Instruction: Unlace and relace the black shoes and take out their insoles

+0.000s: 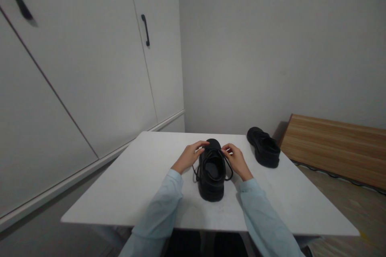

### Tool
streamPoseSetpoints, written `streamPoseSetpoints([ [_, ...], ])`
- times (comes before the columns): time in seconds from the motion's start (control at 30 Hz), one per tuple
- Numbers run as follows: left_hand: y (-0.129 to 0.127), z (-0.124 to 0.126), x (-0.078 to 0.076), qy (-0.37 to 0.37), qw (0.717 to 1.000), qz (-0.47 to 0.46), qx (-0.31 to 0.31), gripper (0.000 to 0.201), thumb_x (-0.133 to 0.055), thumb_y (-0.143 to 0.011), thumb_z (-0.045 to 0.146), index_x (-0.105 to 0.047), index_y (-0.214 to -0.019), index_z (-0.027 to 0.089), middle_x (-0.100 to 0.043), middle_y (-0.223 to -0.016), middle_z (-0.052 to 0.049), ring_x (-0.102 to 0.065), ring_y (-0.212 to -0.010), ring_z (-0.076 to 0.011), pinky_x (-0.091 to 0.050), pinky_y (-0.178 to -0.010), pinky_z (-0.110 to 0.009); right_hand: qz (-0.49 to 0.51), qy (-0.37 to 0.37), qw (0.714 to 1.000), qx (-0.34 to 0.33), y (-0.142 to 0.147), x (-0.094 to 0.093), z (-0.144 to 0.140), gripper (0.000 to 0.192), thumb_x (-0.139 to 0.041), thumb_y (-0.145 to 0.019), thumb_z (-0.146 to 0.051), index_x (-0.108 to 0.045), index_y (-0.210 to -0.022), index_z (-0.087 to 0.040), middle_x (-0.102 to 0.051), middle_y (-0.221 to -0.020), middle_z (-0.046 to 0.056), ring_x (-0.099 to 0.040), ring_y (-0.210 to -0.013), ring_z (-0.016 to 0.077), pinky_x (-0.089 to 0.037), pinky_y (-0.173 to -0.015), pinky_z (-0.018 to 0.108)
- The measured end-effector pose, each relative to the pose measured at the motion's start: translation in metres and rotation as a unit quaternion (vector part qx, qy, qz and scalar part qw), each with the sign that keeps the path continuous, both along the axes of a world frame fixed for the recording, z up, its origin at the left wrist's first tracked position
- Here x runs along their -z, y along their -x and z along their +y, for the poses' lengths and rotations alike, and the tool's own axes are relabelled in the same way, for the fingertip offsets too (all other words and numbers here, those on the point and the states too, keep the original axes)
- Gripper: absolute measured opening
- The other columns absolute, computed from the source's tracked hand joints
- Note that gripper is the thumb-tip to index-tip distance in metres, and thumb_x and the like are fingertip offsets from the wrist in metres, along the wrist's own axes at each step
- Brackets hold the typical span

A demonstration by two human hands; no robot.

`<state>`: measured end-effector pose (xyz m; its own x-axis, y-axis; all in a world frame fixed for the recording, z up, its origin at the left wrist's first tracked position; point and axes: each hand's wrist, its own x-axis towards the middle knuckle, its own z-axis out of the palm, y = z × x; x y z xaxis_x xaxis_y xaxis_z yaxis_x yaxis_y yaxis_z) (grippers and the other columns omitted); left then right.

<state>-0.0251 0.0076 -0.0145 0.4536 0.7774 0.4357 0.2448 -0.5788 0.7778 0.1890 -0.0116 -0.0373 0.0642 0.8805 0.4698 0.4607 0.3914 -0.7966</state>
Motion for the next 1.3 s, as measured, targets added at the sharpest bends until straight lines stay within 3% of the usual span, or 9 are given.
streamPoseSetpoints([
  [0.3, -0.002, 0.001, 0.005, 0.014, 1.000, 0.011, 0.020, 0.032, -0.052, -0.087, 0.035, -0.063, -0.114, 0.021, -0.065, -0.119, -0.008, -0.059, -0.113, -0.0218, -0.042, -0.102, -0.037, -0.006, -0.002, 1.000, 0.015, 0.001, 0.006, 0.003, 0.015, -0.053, -0.078, -0.032, -0.058, -0.073, -0.019, -0.063, -0.076, 0.005, -0.058, -0.070, 0.0198, -0.045, -0.064, 0.033],
  [0.57, -0.002, -0.002, 0.004, 0.026, 0.999, 0.038, 0.016, 0.057, -0.072, -0.069, 0.041, -0.058, -0.121, 0.023, -0.059, -0.128, -0.009, -0.054, -0.118, -0.0257, -0.039, -0.103, -0.043, -0.003, -0.016, 0.999, 0.028, 0.004, 0.005, 0.003, 0.015, -0.051, -0.079, -0.032, -0.057, -0.073, -0.020, -0.062, -0.074, 0.004, -0.056, -0.069, 0.0195, -0.044, -0.063, 0.031],
  [1.07, -0.001, -0.002, 0.006, 0.018, 0.998, 0.055, 0.022, 0.057, -0.069, -0.072, 0.044, -0.055, -0.123, 0.023, -0.056, -0.131, -0.009, -0.051, -0.121, -0.0254, -0.040, -0.103, -0.041, 0.017, -0.012, 1.000, -0.012, 0.005, -0.006, -0.002, 0.016, -0.050, -0.081, -0.033, -0.057, -0.077, -0.019, -0.063, -0.077, 0.005, -0.057, -0.077, 0.0205, -0.043, -0.066, 0.031],
  [1.3, 0.000, -0.001, 0.006, 0.025, 0.997, 0.070, 0.022, 0.059, -0.069, -0.072, 0.045, -0.053, -0.125, 0.022, -0.055, -0.132, -0.009, -0.050, -0.122, -0.0248, -0.039, -0.103, -0.039, 0.030, 0.020, 0.999, -0.007, -0.003, -0.001, 0.004, 0.017, -0.058, -0.072, -0.033, -0.064, -0.076, -0.018, -0.068, -0.081, 0.008, -0.060, -0.075, 0.0206, -0.047, -0.070, 0.034],
])
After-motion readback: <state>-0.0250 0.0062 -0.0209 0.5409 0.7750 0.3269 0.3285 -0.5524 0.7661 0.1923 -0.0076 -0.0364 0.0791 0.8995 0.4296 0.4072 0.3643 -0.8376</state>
